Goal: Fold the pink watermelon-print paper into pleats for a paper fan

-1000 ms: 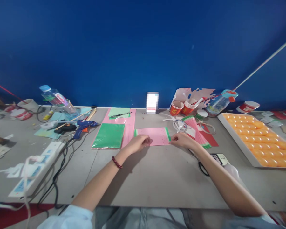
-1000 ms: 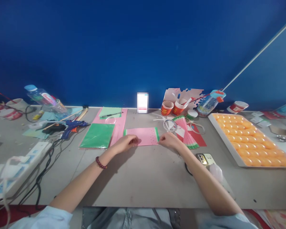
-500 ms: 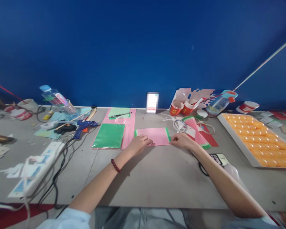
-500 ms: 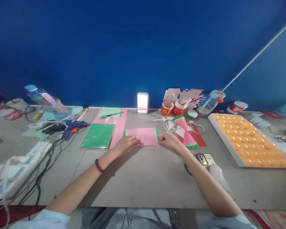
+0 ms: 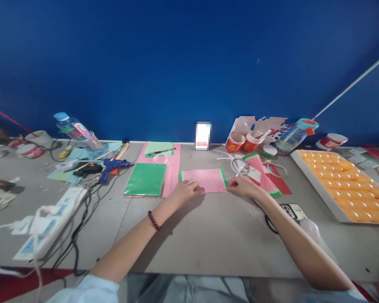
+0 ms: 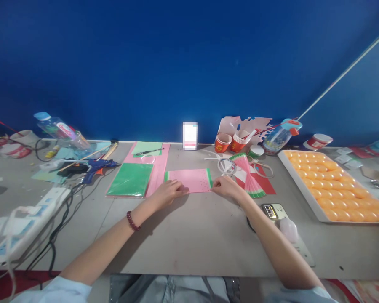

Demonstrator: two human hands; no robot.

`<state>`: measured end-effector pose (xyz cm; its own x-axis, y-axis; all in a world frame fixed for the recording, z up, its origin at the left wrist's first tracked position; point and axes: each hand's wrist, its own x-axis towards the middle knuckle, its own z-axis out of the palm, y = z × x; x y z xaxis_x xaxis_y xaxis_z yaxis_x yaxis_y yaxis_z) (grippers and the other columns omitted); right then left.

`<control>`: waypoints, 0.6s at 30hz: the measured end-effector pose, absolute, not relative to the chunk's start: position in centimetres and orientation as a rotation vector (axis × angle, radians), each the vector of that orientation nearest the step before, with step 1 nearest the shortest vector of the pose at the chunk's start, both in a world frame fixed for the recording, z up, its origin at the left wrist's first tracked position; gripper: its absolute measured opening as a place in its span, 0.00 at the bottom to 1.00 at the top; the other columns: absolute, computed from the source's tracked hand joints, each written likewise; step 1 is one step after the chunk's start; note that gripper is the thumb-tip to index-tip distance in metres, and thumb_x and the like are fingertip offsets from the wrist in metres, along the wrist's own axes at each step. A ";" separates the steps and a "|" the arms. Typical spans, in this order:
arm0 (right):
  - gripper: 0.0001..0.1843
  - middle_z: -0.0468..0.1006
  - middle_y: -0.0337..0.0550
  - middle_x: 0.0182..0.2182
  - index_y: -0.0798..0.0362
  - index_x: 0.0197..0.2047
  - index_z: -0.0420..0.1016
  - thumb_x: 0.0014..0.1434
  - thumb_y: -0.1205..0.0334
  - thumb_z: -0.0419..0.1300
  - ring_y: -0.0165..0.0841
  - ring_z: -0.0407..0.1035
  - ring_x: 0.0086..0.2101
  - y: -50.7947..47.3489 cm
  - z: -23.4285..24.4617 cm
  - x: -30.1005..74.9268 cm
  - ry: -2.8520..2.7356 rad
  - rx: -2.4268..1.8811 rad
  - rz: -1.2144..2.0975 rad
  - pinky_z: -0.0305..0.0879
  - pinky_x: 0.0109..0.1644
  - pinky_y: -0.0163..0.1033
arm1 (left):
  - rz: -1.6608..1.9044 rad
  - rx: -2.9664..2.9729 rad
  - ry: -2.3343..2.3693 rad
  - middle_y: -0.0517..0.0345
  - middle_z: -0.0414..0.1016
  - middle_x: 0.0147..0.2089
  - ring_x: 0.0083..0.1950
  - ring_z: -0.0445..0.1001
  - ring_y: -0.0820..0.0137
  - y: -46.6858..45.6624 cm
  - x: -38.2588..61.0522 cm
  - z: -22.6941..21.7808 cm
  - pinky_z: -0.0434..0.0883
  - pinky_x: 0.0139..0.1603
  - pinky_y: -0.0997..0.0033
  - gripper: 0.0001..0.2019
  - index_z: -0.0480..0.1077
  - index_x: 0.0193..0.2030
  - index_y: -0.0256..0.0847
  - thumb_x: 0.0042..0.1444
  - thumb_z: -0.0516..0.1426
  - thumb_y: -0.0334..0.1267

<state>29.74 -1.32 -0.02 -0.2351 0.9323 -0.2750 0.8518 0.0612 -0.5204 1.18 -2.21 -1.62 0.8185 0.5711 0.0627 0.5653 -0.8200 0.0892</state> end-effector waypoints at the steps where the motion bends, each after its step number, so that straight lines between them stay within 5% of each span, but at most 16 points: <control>1: 0.10 0.73 0.37 0.20 0.53 0.21 0.71 0.46 0.57 0.56 0.31 0.65 0.25 -1.3 0.0 29.7 -2.193 -1.851 0.916 0.56 0.29 0.34 | 0.124 2.946 0.905 0.51 0.68 0.42 0.47 0.67 0.63 -2.3 1.2 -1.5 0.64 0.45 0.65 0.24 0.67 0.54 0.46 0.53 0.52 0.20; 10: 0.09 0.74 0.37 0.21 0.53 0.22 0.72 0.47 0.58 0.56 0.31 0.66 0.26 -1.5 0.0 29.5 -2.200 -1.880 0.882 0.57 0.29 0.34 | 0.120 2.905 1.238 0.49 0.68 0.41 0.43 0.67 0.62 -6.6 5.1 -2.5 0.67 0.41 0.62 0.11 0.68 0.43 0.35 0.55 0.51 0.22; 18: 0.07 0.75 0.39 0.24 0.53 0.26 0.71 0.49 0.58 0.58 0.33 0.68 0.28 -1.7 -0.3 29.6 -2.194 -1.876 0.802 0.57 0.31 0.34 | 0.308 2.826 1.377 0.44 0.69 0.47 0.47 0.66 0.58 -8.6 6.2 -2.8 0.67 0.47 0.56 0.24 0.60 0.60 0.27 0.56 0.50 0.31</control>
